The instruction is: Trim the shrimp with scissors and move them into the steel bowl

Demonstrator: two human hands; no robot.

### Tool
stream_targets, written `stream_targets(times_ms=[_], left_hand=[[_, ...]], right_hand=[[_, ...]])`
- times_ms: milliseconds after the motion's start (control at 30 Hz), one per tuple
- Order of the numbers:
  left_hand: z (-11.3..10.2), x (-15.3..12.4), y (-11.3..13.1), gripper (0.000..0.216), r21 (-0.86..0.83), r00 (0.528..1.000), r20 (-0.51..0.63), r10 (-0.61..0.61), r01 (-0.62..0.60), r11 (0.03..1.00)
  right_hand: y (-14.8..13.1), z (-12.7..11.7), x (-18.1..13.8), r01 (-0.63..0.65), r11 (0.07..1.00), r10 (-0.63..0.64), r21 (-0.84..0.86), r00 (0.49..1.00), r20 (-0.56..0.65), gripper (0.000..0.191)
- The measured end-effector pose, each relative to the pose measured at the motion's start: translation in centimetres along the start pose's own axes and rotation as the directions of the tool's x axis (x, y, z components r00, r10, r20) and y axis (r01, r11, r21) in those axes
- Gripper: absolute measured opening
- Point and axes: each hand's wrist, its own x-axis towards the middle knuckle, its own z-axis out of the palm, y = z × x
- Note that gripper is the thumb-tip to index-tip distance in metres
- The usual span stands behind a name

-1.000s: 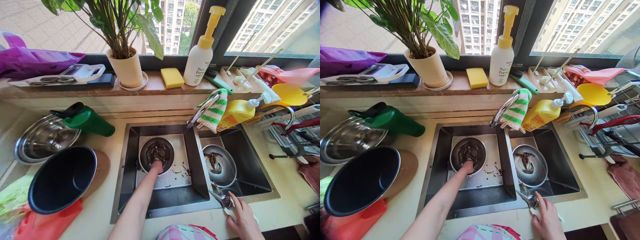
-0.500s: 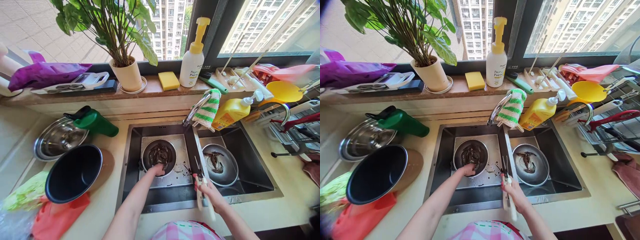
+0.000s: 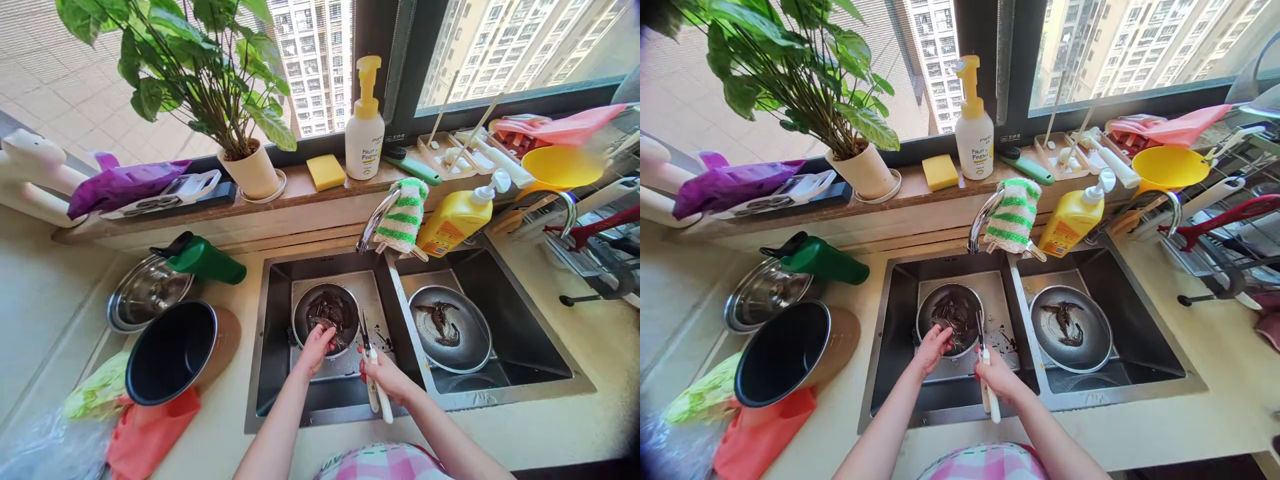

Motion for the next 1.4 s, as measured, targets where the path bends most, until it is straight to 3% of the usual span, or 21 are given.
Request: stream_targets(times_ms=[100,233,633,767,1033,1400], left_hand=[[1.3,-1.1,1.3,0.036,-0.180,1.000,0.016,0.007,-0.004,0.984],[2.7,-1.8,3.2,0.033,-0.366,1.000,0.008,0.016,-0.012,0.930],[4.6,-2.8,3.6,0.028,-0.326,0.991,-0.070,0.110,-0.127,0.937],[4.9,-3.0,3.7,0.030,-0.266,0.991,-0.052,0.124,-0.134,0.955],[5.4,-3.3,3.3,0.030,-0.308,0.992,-0.080,0.100,-0.120,0.944],[5.7,-3.3,3.3,0.030,-0.297,0.991,-0.085,0.103,-0.124,0.947]], right_hand=[[-0.6,-0.1,-0.4,0.150,0.918,-0.181,-0.367,0.982,-0.053,0.022],[-1.0,-0.2,-1.3,0.222,0.808,-0.304,-0.546,0.950,-0.065,0.024],[-0.9,-0.8,-2.8,0.230,0.668,-0.436,-0.707,0.891,-0.122,0.039],[-0.9,-0.8,-3.1,0.205,0.657,-0.421,-0.725,0.898,-0.128,0.039],[-0.5,-0.4,-3.3,0.198,0.629,-0.432,-0.751,0.893,-0.126,0.040],[-0.2,-0.2,-3.2,0.151,0.649,-0.363,-0.745,0.923,-0.129,0.036]])
